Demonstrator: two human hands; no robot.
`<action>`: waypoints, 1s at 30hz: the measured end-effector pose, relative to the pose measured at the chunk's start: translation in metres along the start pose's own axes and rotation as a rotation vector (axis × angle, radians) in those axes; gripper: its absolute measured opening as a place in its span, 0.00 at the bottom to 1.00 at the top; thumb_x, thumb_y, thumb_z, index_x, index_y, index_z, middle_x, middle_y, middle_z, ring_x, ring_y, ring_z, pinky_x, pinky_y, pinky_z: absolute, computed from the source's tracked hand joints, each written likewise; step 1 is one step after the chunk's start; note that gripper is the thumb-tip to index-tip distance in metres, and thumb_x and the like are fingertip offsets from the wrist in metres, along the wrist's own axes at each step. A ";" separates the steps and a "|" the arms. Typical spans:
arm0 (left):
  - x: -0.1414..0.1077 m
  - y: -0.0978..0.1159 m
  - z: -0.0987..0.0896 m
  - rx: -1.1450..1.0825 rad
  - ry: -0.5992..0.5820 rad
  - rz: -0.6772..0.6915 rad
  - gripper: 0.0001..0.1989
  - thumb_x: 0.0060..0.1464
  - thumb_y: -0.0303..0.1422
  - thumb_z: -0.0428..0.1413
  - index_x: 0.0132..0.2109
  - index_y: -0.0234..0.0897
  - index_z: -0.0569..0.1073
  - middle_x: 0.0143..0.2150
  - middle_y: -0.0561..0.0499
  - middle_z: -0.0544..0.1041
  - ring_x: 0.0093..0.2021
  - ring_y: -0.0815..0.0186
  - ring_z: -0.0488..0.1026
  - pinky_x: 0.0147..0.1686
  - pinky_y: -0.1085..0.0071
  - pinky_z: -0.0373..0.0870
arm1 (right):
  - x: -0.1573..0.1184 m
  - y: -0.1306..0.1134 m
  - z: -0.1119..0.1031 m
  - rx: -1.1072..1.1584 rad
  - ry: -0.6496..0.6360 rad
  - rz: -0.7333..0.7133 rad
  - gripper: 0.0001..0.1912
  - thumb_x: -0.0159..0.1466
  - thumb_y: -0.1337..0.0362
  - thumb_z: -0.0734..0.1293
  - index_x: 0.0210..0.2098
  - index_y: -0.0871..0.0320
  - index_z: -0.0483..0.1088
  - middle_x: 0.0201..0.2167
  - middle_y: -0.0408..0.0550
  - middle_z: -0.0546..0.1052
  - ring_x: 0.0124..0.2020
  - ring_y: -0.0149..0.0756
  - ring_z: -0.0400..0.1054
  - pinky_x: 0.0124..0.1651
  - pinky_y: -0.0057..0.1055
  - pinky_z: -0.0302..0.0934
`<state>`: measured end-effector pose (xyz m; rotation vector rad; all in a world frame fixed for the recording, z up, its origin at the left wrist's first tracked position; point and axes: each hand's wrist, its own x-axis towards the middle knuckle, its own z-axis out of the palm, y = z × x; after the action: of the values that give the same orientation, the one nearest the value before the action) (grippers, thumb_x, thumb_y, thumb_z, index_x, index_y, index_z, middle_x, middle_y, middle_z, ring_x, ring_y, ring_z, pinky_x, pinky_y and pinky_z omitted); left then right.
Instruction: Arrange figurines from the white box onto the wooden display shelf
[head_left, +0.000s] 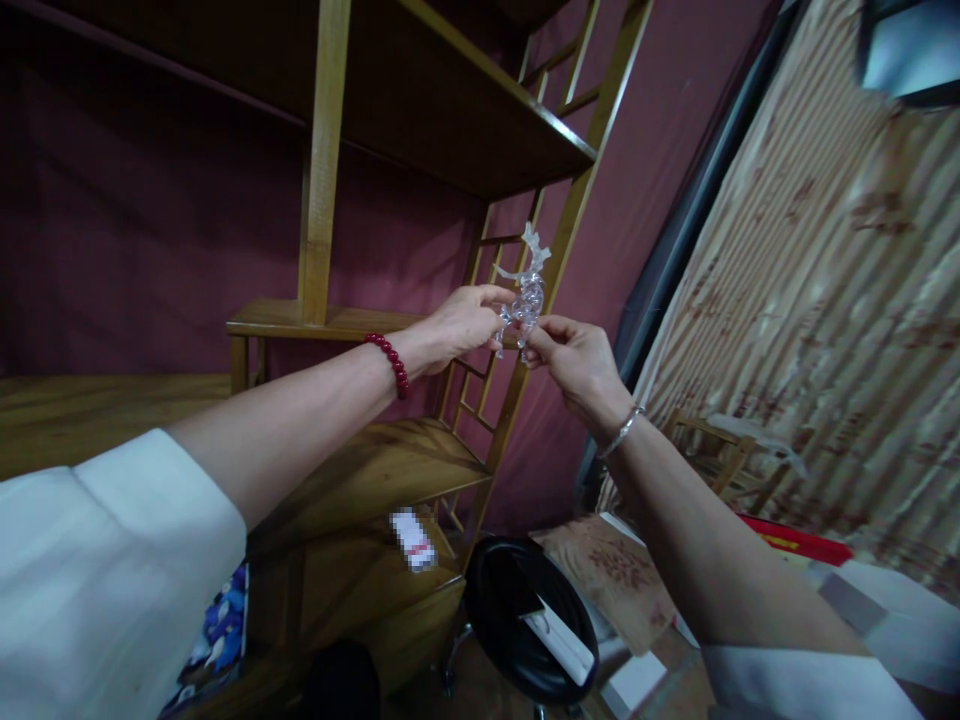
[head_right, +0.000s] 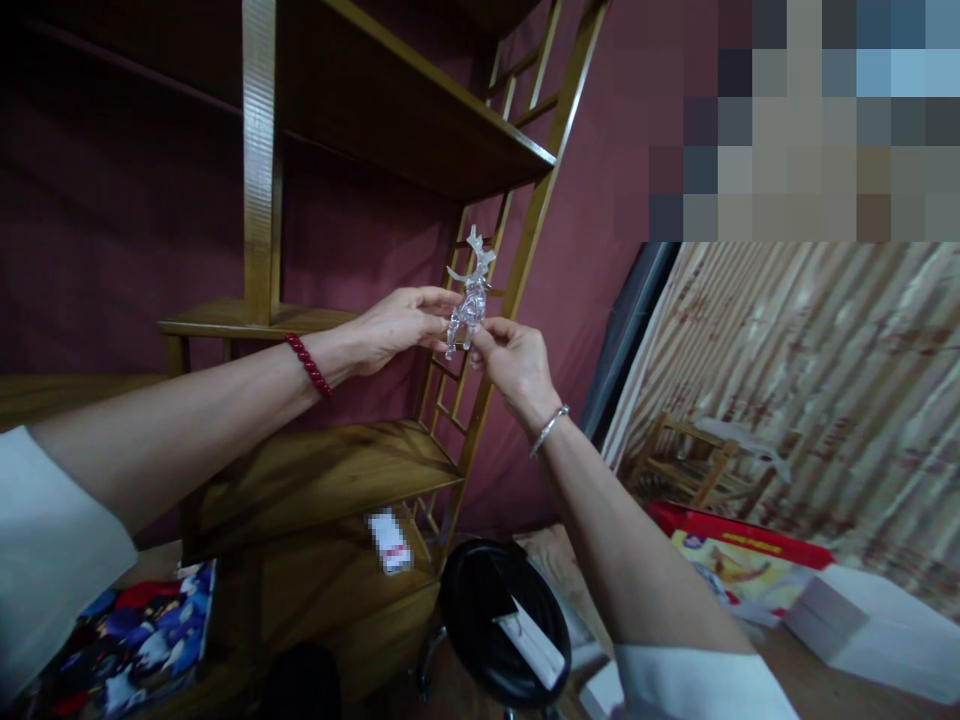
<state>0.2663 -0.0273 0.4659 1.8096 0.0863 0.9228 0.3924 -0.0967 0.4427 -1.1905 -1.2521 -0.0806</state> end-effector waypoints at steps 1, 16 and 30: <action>0.001 0.002 0.000 0.009 0.001 -0.016 0.16 0.45 0.21 0.53 0.44 0.31 0.67 0.41 0.44 0.72 0.35 0.69 0.70 0.38 0.69 0.67 | 0.003 0.000 0.000 -0.006 -0.001 0.001 0.13 0.48 0.58 0.69 0.21 0.63 0.68 0.14 0.40 0.66 0.14 0.22 0.57 0.17 0.21 0.54; 0.042 -0.007 -0.016 0.051 -0.003 -0.015 0.13 0.42 0.19 0.55 0.38 0.32 0.71 0.32 0.49 0.74 0.31 0.73 0.70 0.34 0.74 0.66 | 0.057 0.024 0.013 -0.335 0.000 0.083 0.09 0.52 0.61 0.67 0.27 0.63 0.70 0.16 0.42 0.72 0.18 0.27 0.67 0.22 0.20 0.61; 0.073 -0.024 -0.022 0.071 0.042 -0.062 0.15 0.40 0.17 0.54 0.39 0.30 0.71 0.29 0.49 0.74 0.24 0.74 0.69 0.29 0.75 0.66 | 0.099 0.047 0.029 -0.331 -0.074 0.228 0.04 0.53 0.67 0.67 0.27 0.62 0.72 0.16 0.44 0.74 0.19 0.29 0.69 0.21 0.18 0.62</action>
<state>0.3127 0.0339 0.4889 1.8426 0.2033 0.9239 0.4407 -0.0023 0.4820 -1.6288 -1.1880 -0.0771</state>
